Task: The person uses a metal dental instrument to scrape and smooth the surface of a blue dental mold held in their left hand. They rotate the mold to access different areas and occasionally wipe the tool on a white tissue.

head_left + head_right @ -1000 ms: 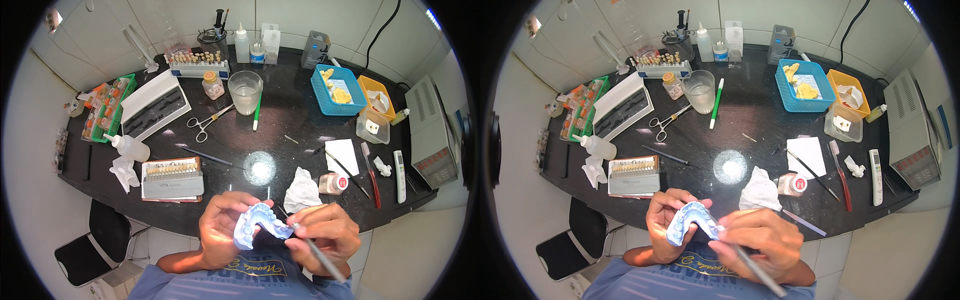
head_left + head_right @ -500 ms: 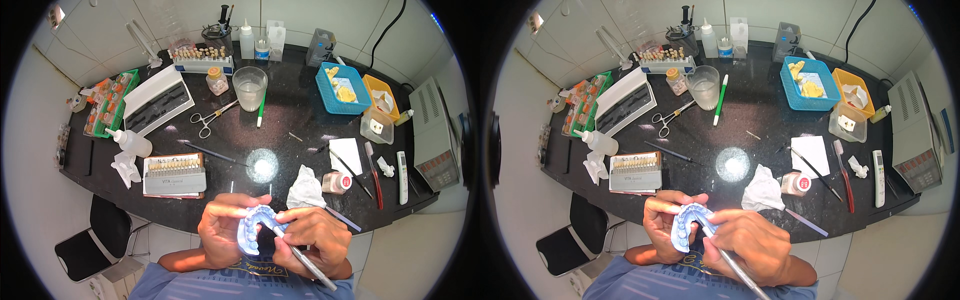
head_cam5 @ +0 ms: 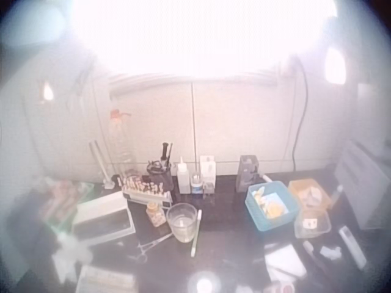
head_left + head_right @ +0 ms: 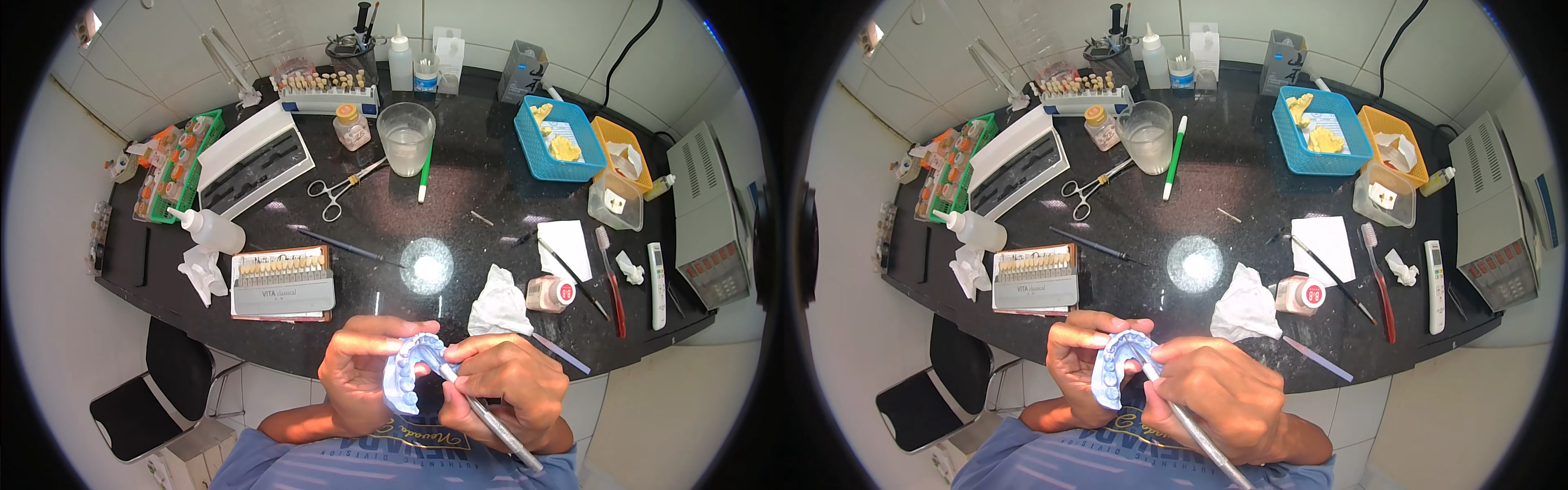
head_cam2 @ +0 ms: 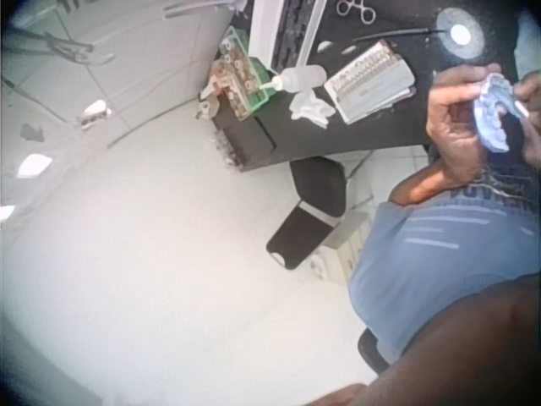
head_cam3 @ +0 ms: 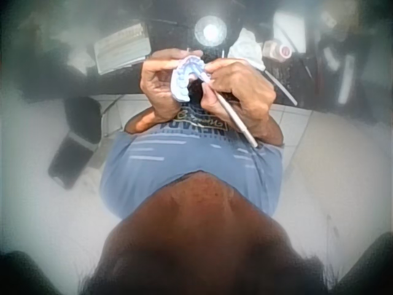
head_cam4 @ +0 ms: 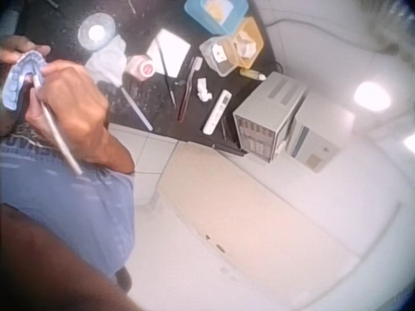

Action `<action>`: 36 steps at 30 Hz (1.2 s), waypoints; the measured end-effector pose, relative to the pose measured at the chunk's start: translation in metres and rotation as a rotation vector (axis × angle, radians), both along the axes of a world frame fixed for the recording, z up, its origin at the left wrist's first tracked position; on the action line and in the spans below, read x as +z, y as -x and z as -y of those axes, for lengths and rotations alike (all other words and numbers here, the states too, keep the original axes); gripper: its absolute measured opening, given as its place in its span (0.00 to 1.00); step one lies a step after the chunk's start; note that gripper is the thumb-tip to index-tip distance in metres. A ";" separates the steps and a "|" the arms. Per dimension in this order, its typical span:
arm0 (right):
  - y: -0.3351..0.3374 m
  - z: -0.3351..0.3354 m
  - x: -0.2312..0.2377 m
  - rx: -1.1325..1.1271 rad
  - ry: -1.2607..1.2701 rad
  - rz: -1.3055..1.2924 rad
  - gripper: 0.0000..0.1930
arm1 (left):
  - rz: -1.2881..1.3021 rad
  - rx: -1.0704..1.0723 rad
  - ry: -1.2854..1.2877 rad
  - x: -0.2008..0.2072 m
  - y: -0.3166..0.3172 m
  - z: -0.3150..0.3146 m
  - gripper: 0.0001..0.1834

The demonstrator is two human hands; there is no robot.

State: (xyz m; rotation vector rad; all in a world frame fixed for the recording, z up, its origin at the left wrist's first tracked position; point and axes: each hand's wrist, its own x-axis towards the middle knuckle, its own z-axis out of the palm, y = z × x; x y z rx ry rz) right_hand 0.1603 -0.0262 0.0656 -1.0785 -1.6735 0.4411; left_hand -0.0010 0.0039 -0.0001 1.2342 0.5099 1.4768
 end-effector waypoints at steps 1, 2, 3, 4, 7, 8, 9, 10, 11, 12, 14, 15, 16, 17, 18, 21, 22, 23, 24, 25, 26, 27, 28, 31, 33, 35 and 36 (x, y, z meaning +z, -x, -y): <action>0.000 0.000 0.000 0.000 0.001 -0.002 0.14 | -0.004 0.006 -0.007 0.000 0.000 0.000 0.22; 0.000 0.000 0.000 -0.001 0.002 -0.003 0.14 | -0.009 0.012 -0.013 -0.001 0.000 0.001 0.23; 0.001 0.000 0.000 0.000 0.003 -0.005 0.14 | -0.041 0.023 -0.017 -0.001 0.000 0.001 0.23; 0.001 0.000 0.000 -0.002 0.003 -0.008 0.14 | -0.073 0.034 -0.022 0.000 0.000 0.000 0.23; 0.000 0.001 -0.001 -0.004 0.000 -0.019 0.14 | -0.036 0.017 -0.001 0.000 -0.001 0.002 0.24; -0.001 0.001 -0.002 -0.004 -0.002 -0.022 0.14 | -0.001 0.003 0.011 0.000 -0.001 0.003 0.25; -0.001 0.002 -0.002 -0.003 -0.003 -0.023 0.14 | -0.001 0.003 0.015 0.001 -0.001 0.003 0.25; -0.001 0.002 -0.002 -0.002 -0.003 -0.026 0.14 | -0.001 0.004 0.018 0.001 -0.002 0.003 0.25; -0.001 0.002 -0.002 -0.001 -0.003 -0.029 0.14 | -0.002 0.005 0.022 0.002 -0.002 0.003 0.25; -0.001 0.002 -0.002 -0.001 -0.004 -0.034 0.14 | 0.002 0.004 0.025 0.002 -0.002 0.003 0.25; -0.002 0.002 -0.003 0.002 -0.001 -0.038 0.13 | 0.009 0.002 0.033 0.002 -0.003 0.004 0.25; -0.002 0.002 -0.003 0.004 0.001 -0.041 0.13 | 0.003 -0.003 0.032 0.002 -0.002 0.004 0.25; -0.002 0.002 -0.003 0.011 0.002 -0.045 0.13 | -0.003 -0.007 0.031 0.002 -0.002 0.003 0.25; -0.003 0.002 -0.003 0.018 0.004 -0.049 0.13 | -0.008 -0.012 0.030 0.002 -0.002 0.003 0.25; -0.004 0.001 -0.003 0.025 0.005 -0.054 0.13 | -0.008 -0.013 0.030 0.002 -0.002 0.002 0.25; -0.005 0.001 -0.003 0.047 -0.003 -0.040 0.12 | -0.013 -0.016 0.029 0.002 -0.002 0.002 0.26; -0.005 0.001 -0.004 0.037 0.001 -0.051 0.12 | -0.021 -0.016 0.028 0.002 -0.002 0.002 0.26; -0.004 0.002 -0.005 0.028 0.005 -0.061 0.12 | -0.028 -0.016 0.027 0.002 -0.002 0.002 0.26; -0.004 0.003 -0.005 0.017 0.009 -0.071 0.12 | -0.028 -0.017 0.029 0.002 -0.002 0.002 0.25; -0.003 0.003 -0.005 0.014 0.013 -0.072 0.12 | -0.029 -0.017 0.032 0.003 -0.002 0.002 0.25; -0.003 0.003 -0.005 0.011 0.016 -0.073 0.12 | -0.030 -0.017 0.034 0.003 -0.002 0.003 0.25; -0.003 0.003 -0.006 0.008 0.021 -0.074 0.12 | -0.070 -0.008 0.014 0.003 -0.002 0.002 0.24; -0.003 0.003 -0.006 0.005 0.018 -0.077 0.12 | -0.111 0.001 -0.007 0.002 -0.002 0.000 0.23; -0.003 0.003 -0.006 0.001 0.009 -0.080 0.12 | -0.144 0.007 -0.012 0.003 -0.002 0.000 0.23; -0.004 0.003 -0.006 0.003 0.003 -0.074 0.12 | -0.139 0.003 -0.005 0.003 -0.002 0.000 0.23; -0.004 0.003 -0.006 0.002 0.005 -0.079 0.12 | -0.135 -0.001 -0.004 0.003 -0.002 0.000 0.23; -0.004 0.003 -0.007 0.003 0.005 -0.081 0.12 | -0.135 0.002 0.000 0.002 -0.002 0.000 0.23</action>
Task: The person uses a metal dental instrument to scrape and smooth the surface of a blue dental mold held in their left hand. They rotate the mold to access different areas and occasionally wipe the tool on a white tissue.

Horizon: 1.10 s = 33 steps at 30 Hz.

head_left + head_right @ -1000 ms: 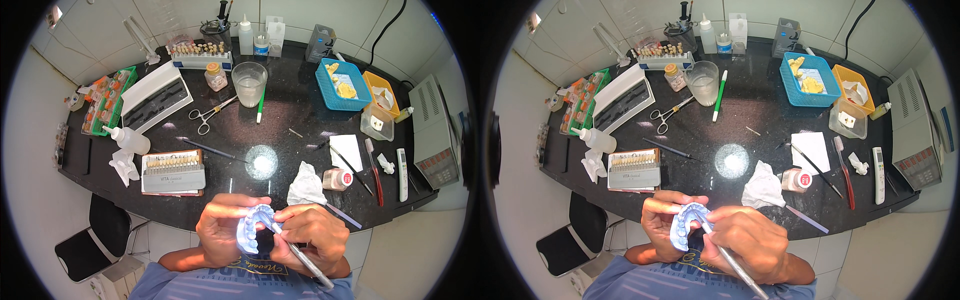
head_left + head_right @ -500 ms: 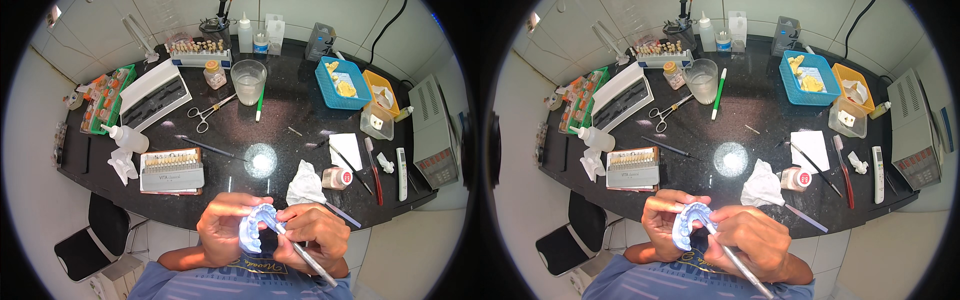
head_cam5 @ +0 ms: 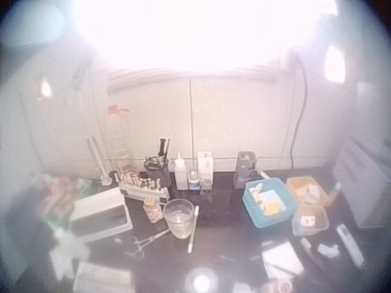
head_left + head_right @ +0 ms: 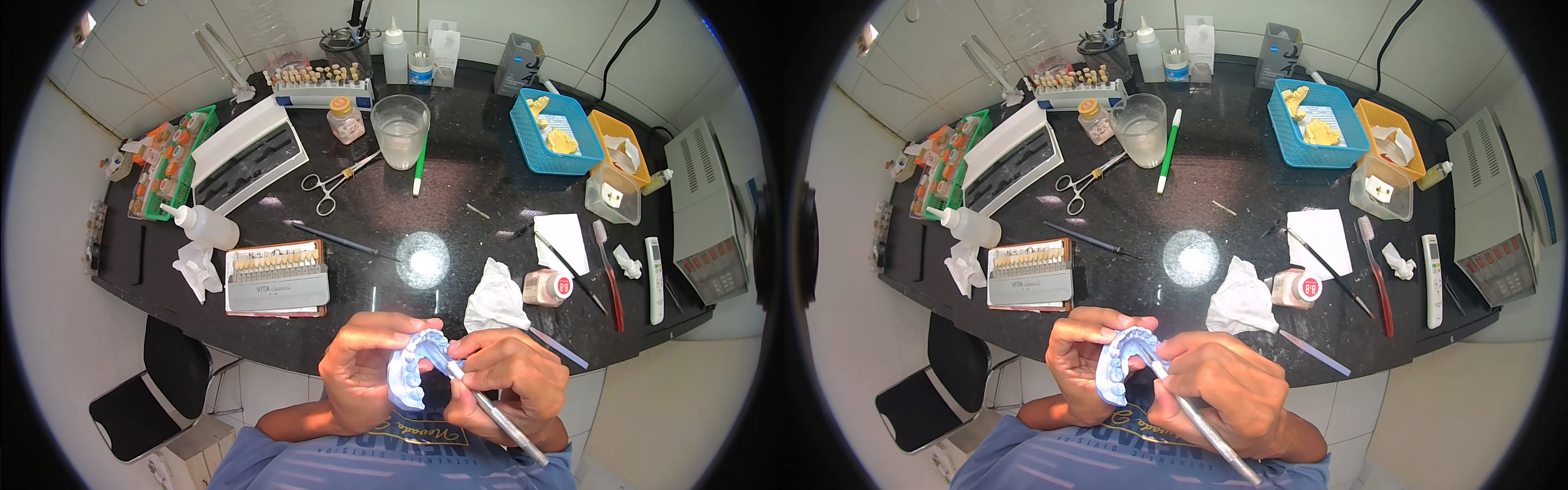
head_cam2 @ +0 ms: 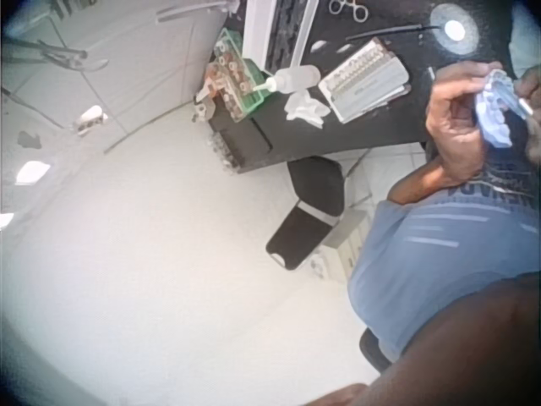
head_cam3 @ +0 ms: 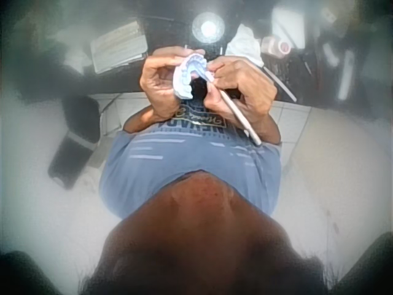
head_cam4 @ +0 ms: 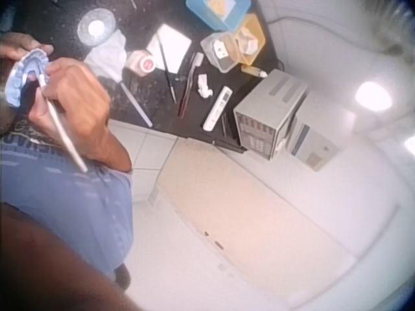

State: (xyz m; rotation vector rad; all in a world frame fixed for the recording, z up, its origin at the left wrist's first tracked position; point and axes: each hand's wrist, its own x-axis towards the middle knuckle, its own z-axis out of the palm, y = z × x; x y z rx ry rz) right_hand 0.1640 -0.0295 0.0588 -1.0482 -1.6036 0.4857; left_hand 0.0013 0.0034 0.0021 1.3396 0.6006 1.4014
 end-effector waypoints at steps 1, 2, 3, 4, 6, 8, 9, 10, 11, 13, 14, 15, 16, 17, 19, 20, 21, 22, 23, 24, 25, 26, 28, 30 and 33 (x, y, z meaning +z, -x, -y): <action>0.000 0.000 0.000 -0.003 -0.001 0.003 0.12 | 0.001 0.003 0.003 0.000 0.000 0.001 0.23; 0.000 0.000 0.000 -0.005 -0.001 0.006 0.12 | 0.001 0.005 0.006 -0.001 0.000 0.001 0.23; 0.000 0.000 0.000 -0.008 -0.002 0.009 0.13 | 0.001 0.001 0.000 -0.001 0.000 0.000 0.23; 0.000 0.000 0.000 -0.007 0.000 0.010 0.13 | 0.001 -0.003 -0.007 -0.002 0.000 0.000 0.23; 0.000 0.000 -0.001 -0.008 0.005 0.014 0.13 | -0.001 -0.009 -0.013 -0.002 0.001 -0.001 0.23; 0.000 0.000 -0.002 -0.012 0.012 0.006 0.13 | -0.005 -0.013 -0.012 -0.001 0.001 -0.001 0.22; 0.000 0.000 -0.002 -0.014 0.015 0.002 0.13 | -0.014 -0.024 -0.006 -0.001 0.002 -0.001 0.22; 0.000 0.000 -0.002 -0.018 0.020 0.008 0.13 | -0.023 -0.034 0.000 0.000 0.003 -0.002 0.22; 0.000 0.000 -0.001 -0.021 0.025 0.014 0.12 | -0.033 -0.045 0.006 0.001 0.005 -0.003 0.22; -0.003 -0.001 0.003 0.003 0.030 0.062 0.12 | -0.016 -0.071 0.052 0.004 0.007 -0.003 0.22; -0.008 -0.004 0.007 0.031 0.028 0.101 0.11 | -0.008 -0.084 0.075 0.005 0.009 -0.004 0.22; -0.012 -0.007 0.012 0.060 0.028 0.141 0.11 | 0.001 -0.111 0.131 0.007 0.011 -0.004 0.22; -0.014 -0.008 0.018 0.058 0.043 0.168 0.10 | 0.011 -0.137 0.187 0.009 0.014 -0.004 0.22; -0.017 -0.010 0.021 0.089 0.065 0.165 0.10 | 0.021 -0.163 0.243 0.010 0.017 -0.004 0.22; -0.023 -0.012 0.027 0.143 0.116 0.163 0.10 | 0.089 -0.236 0.305 0.010 0.022 -0.004 0.21; -0.023 -0.012 0.030 0.152 0.155 0.129 0.10 | 0.127 -0.277 0.315 0.009 0.024 -0.004 0.20; -0.024 -0.013 0.033 0.158 0.163 0.139 0.09 | 0.164 -0.312 0.324 0.008 0.026 -0.004 0.20; -0.024 -0.014 0.036 0.163 0.172 0.151 0.09 | 0.163 -0.322 0.336 0.009 0.026 -0.003 0.20; -0.024 -0.014 0.038 0.167 0.180 0.162 0.09 | 0.157 -0.319 0.319 0.010 0.025 -0.004 0.20; -0.024 -0.015 0.039 0.176 0.191 0.173 0.09 | 0.148 -0.312 0.301 0.010 0.025 -0.004 0.20; -0.024 -0.016 0.040 0.183 0.203 0.184 0.09 | 0.139 -0.306 0.283 0.009 0.024 -0.005 0.20; -0.025 -0.016 0.041 0.189 0.214 0.196 0.09 | 0.137 -0.304 0.280 0.009 0.024 -0.004 0.20; -0.026 -0.019 0.039 0.213 0.202 0.198 0.09 | 0.130 -0.300 0.276 0.008 0.024 -0.004 0.20; -0.027 -0.020 0.038 0.225 0.202 0.195 0.10 | 0.133 -0.289 0.278 0.008 0.024 -0.004 0.20; -0.029 -0.019 0.039 0.224 0.212 0.191 0.10 | 0.158 -0.281 0.271 0.006 0.022 -0.003 0.19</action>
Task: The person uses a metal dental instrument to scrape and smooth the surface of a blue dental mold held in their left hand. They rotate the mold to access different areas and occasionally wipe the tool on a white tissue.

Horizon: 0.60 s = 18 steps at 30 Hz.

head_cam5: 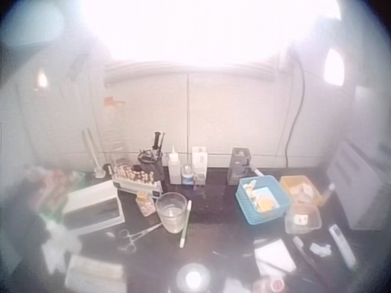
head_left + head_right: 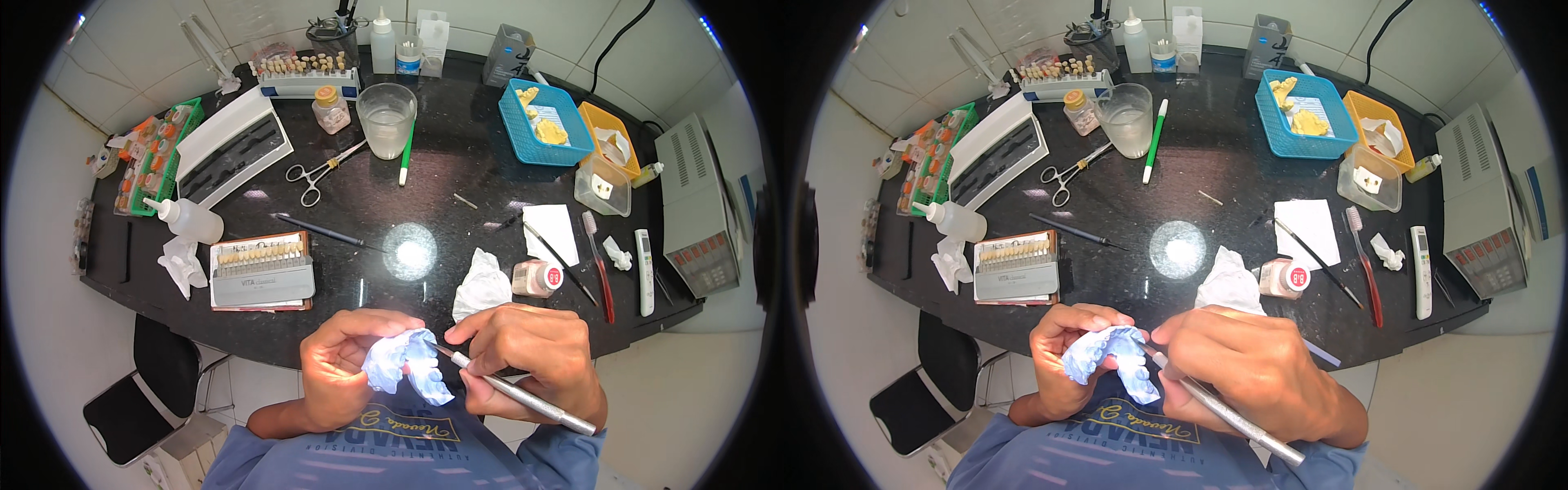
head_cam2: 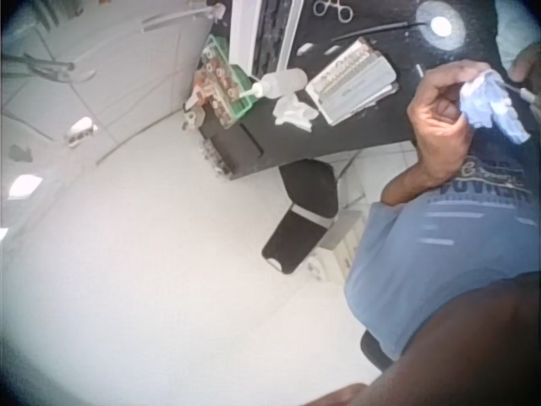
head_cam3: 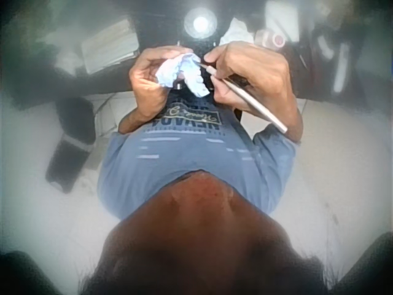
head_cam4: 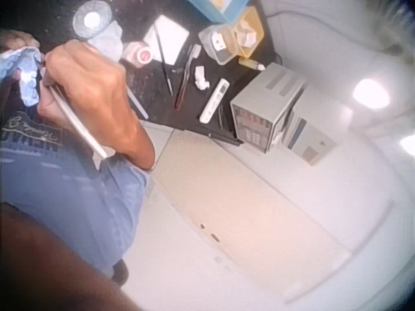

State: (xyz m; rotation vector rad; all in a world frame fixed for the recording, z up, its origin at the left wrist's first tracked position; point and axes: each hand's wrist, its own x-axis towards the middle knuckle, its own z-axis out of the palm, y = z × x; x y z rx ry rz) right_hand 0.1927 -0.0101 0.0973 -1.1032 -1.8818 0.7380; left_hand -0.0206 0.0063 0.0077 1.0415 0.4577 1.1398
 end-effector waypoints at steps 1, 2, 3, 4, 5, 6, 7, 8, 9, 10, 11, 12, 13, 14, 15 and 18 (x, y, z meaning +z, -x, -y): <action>-0.001 0.001 0.000 0.001 -0.003 0.003 0.10 | 0.012 0.003 -0.003 -0.001 -0.001 0.000 0.19; -0.002 0.001 0.000 0.002 -0.005 0.006 0.11 | -0.003 -0.005 -0.013 -0.001 -0.001 0.000 0.19; -0.002 0.001 0.000 0.006 -0.008 0.012 0.11 | -0.022 -0.010 -0.022 0.000 -0.001 -0.001 0.19; -0.002 0.000 0.002 0.010 -0.012 0.018 0.11 | -0.041 -0.015 -0.032 0.000 -0.001 -0.001 0.19; -0.002 -0.001 0.003 0.014 -0.015 0.025 0.11 | -0.042 -0.011 -0.037 0.000 0.000 -0.001 0.19; -0.003 -0.002 0.004 0.025 -0.011 0.037 0.11 | -0.039 -0.010 -0.042 -0.001 0.000 -0.002 0.19; -0.004 -0.003 0.006 0.037 -0.006 0.050 0.11 | -0.036 -0.008 -0.048 -0.001 0.000 -0.002 0.19; -0.006 -0.004 0.007 0.050 -0.002 0.062 0.11 | -0.027 -0.015 -0.029 -0.001 0.000 -0.002 0.19; -0.007 -0.005 0.007 0.055 0.007 0.064 0.12 | -0.019 -0.020 -0.010 -0.001 0.000 -0.001 0.19; -0.008 -0.005 0.007 0.061 0.015 0.066 0.12 | -0.011 -0.025 0.010 -0.001 0.000 -0.001 0.19; -0.009 -0.006 0.007 0.067 0.024 0.067 0.12 | 0.000 -0.039 0.023 -0.002 0.001 0.000 0.19; -0.011 -0.006 0.008 0.101 0.028 0.082 0.12 | 0.012 -0.054 0.036 -0.002 0.001 0.000 0.19; -0.015 -0.006 0.009 0.135 0.033 0.097 0.13 | 0.024 -0.068 0.049 -0.003 0.002 0.000 0.18; -0.017 -0.007 0.010 0.169 0.038 0.111 0.13 | -0.003 -0.078 0.043 -0.002 0.002 0.000 0.18; -0.018 -0.008 0.010 0.184 0.037 0.113 0.13 | -0.032 -0.088 0.038 -0.002 0.002 0.000 0.19; -0.021 -0.011 0.010 0.237 0.047 0.134 0.12 | -0.029 -0.128 0.065 -0.001 0.005 0.000 0.18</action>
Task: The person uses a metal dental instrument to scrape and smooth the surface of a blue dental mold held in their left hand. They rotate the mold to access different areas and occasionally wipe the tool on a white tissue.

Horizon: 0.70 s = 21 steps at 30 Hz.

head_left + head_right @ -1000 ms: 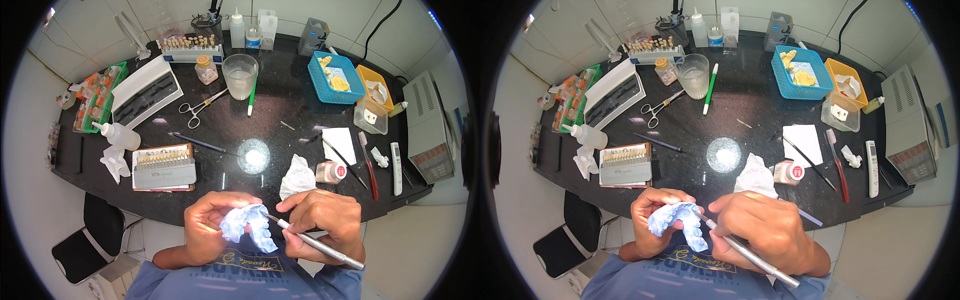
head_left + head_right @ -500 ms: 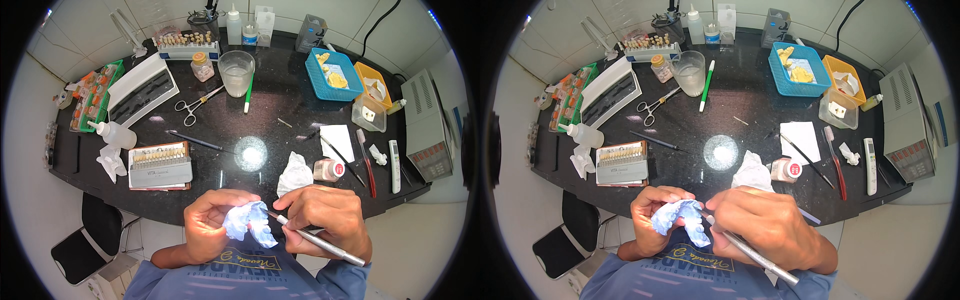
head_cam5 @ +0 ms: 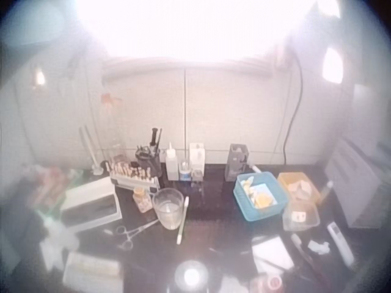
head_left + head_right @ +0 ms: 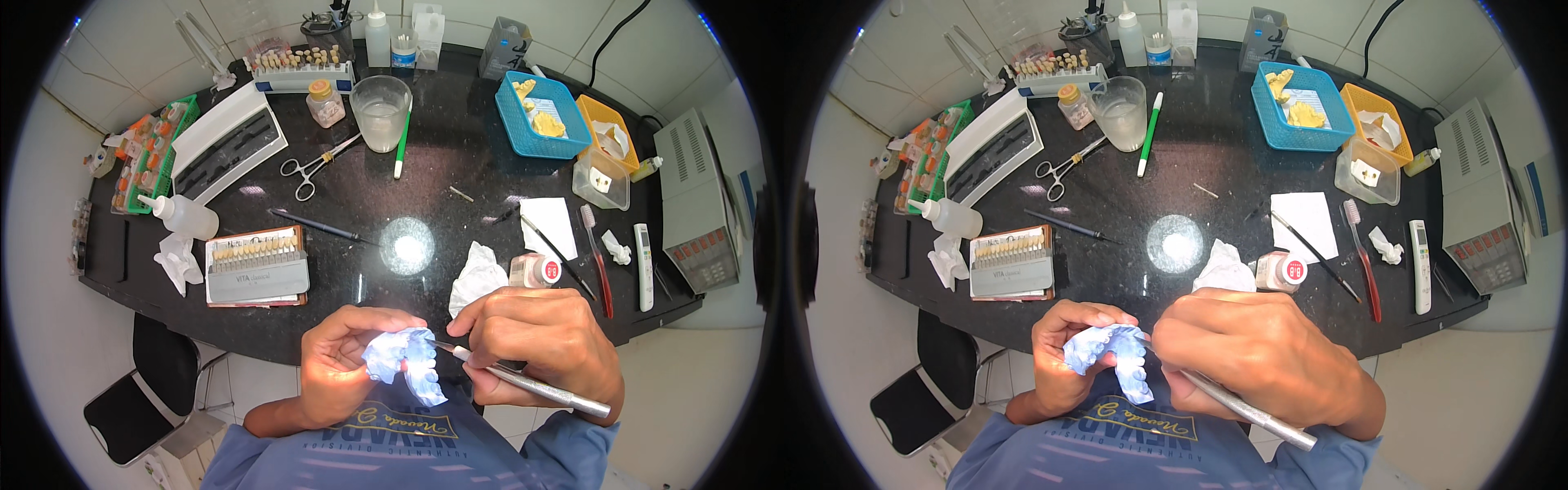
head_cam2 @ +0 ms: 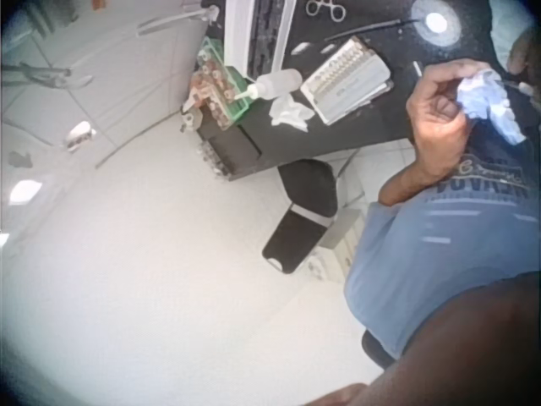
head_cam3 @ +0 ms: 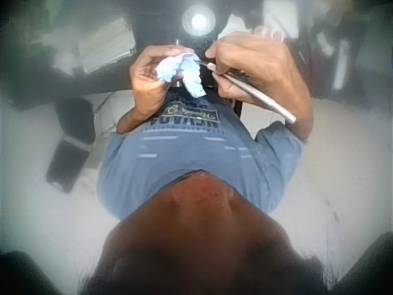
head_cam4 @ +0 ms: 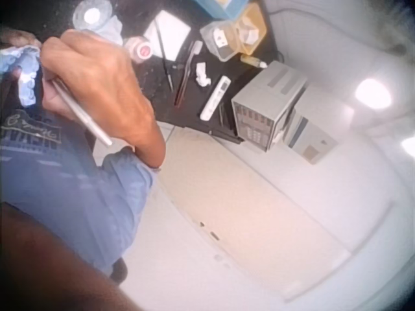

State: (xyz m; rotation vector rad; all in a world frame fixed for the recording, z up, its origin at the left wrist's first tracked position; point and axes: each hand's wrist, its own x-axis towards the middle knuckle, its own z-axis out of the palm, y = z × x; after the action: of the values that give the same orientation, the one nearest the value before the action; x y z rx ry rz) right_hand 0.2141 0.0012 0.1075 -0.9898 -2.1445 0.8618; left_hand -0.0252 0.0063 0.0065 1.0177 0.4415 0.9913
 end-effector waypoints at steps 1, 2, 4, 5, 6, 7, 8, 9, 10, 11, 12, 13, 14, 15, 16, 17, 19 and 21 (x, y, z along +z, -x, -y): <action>-0.001 -0.001 0.002 0.023 0.010 0.020 0.12 | 0.016 -0.014 0.017 0.001 0.001 0.000 0.18; -0.002 -0.001 0.004 0.045 0.020 0.039 0.11 | 0.016 -0.024 0.007 0.000 0.001 0.001 0.18; 0.004 -0.003 0.011 0.024 0.055 0.100 0.10 | 0.015 -0.038 -0.010 -0.002 0.002 0.001 0.18; 0.006 -0.004 0.013 0.013 0.071 0.130 0.10 | 0.017 -0.049 0.010 -0.001 0.003 0.002 0.19; 0.005 -0.005 0.012 0.025 0.077 0.134 0.10 | 0.019 -0.061 0.030 -0.001 0.004 0.002 0.19; 0.005 -0.006 0.012 0.038 0.083 0.137 0.10 | 0.022 -0.073 0.050 0.000 0.005 0.003 0.20; 0.005 -0.006 0.012 0.050 0.089 0.141 0.10 | 0.009 -0.085 0.051 0.000 0.005 0.003 0.20; 0.003 -0.006 0.011 0.076 0.084 0.143 0.10 | -0.002 -0.097 0.049 0.000 0.005 0.003 0.20; 0.000 -0.005 0.009 0.101 0.080 0.144 0.11 | -0.013 -0.109 0.048 0.000 0.005 0.003 0.21; -0.001 -0.005 0.007 0.126 0.075 0.146 0.13 | -0.024 -0.134 0.085 0.001 0.006 0.002 0.21; 0.000 -0.006 0.007 0.115 0.092 0.145 0.11 | -0.037 -0.151 0.123 0.003 0.008 0.001 0.21; 0.000 -0.008 0.007 0.105 0.109 0.144 0.10 | -0.051 -0.167 0.161 0.003 0.010 0.000 0.22; 0.001 -0.010 0.006 0.095 0.125 0.144 0.10 | -0.037 -0.158 0.158 0.001 0.011 0.000 0.22; 0.001 -0.010 0.004 0.107 0.117 0.120 0.10 | -0.022 -0.154 0.156 -0.001 0.012 0.000 0.22; -0.002 -0.010 0.000 0.121 0.109 0.097 0.11 | -0.008 -0.148 0.154 -0.003 0.013 0.000 0.22; -0.003 -0.010 -0.003 0.136 0.102 0.074 0.12 | -0.012 -0.134 0.157 -0.003 0.015 0.001 0.22; -0.005 0.000 -0.005 0.006 0.031 -0.128 0.12 | -0.017 -0.128 0.159 0.001 0.014 0.001 0.23; -0.005 0.012 -0.009 -0.107 -0.014 -0.274 0.10 | -0.007 -0.115 0.144 0.004 0.012 0.000 0.24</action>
State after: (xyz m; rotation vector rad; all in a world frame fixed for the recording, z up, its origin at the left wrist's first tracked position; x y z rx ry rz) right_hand 0.2190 -0.0104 0.0982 -0.9135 -1.8476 0.8749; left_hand -0.0371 0.0063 0.0105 0.9066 0.4482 0.8413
